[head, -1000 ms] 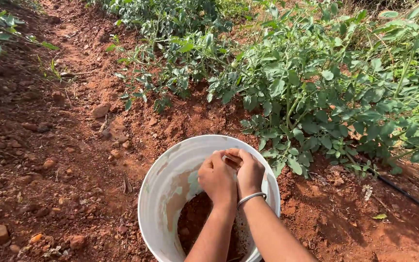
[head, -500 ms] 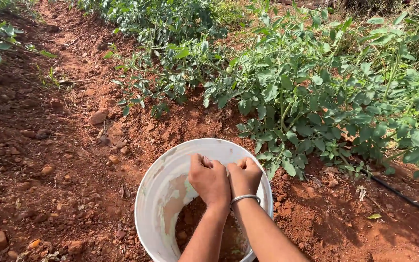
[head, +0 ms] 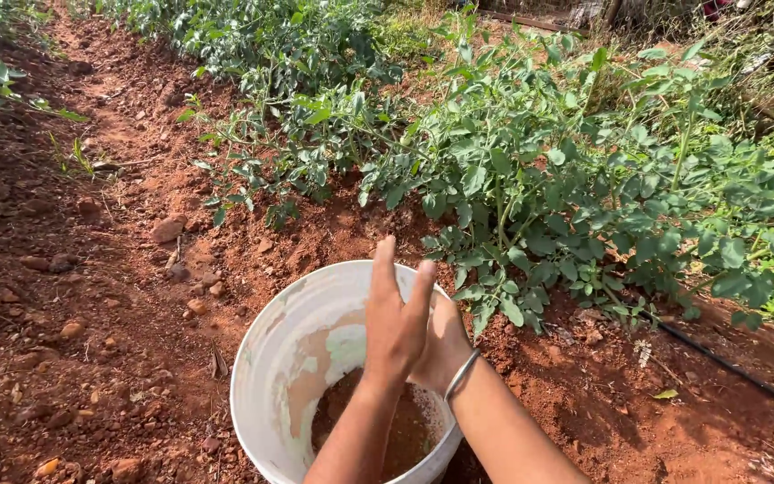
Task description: Digging into red soil near tomato plants and collecting it into a bucket.
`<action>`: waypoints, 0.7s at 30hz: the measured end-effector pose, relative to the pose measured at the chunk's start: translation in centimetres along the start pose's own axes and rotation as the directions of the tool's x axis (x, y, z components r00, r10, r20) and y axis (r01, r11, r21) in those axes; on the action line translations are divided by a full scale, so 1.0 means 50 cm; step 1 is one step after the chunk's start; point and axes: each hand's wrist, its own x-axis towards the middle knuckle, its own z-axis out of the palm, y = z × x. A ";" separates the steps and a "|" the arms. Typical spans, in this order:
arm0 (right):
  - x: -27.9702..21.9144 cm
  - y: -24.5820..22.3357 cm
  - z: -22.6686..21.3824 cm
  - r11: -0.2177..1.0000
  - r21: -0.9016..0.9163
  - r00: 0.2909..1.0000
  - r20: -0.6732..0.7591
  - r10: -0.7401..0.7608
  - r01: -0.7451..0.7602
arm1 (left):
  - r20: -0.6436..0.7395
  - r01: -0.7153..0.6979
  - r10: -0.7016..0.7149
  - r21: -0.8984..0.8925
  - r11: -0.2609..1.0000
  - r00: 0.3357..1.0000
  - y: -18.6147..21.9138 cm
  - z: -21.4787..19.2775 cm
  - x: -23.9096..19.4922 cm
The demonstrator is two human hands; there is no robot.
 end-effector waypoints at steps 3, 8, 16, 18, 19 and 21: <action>-0.057 -0.069 0.033 0.939 0.341 0.978 0.205 -0.022 -0.050 | 0.117 -0.207 0.201 0.036 0.978 0.973 -0.053 -0.014 -0.010; -0.073 -0.098 0.052 0.595 -0.048 0.571 0.350 -0.743 0.803 | 0.003 0.484 -0.517 -0.357 0.799 0.856 -0.050 -0.019 0.035; 0.089 -0.012 -0.018 0.903 -0.378 0.978 0.041 -0.205 0.205 | 0.112 -0.009 0.062 -0.417 0.909 0.992 0.039 -0.030 0.033; 0.031 -0.028 -0.024 0.883 -0.298 0.932 0.148 -0.332 0.362 | 0.127 -0.257 0.286 -0.209 0.944 0.950 0.014 -0.028 -0.009; -0.033 -0.054 -0.008 0.944 -0.067 0.941 0.128 -0.312 0.322 | 0.205 -0.149 0.101 0.237 0.960 0.974 0.012 -0.030 -0.025; -0.115 -0.125 -0.023 0.931 0.169 0.935 0.101 -0.341 0.322 | 0.217 -0.101 -0.046 0.620 0.778 0.975 0.001 -0.024 0.006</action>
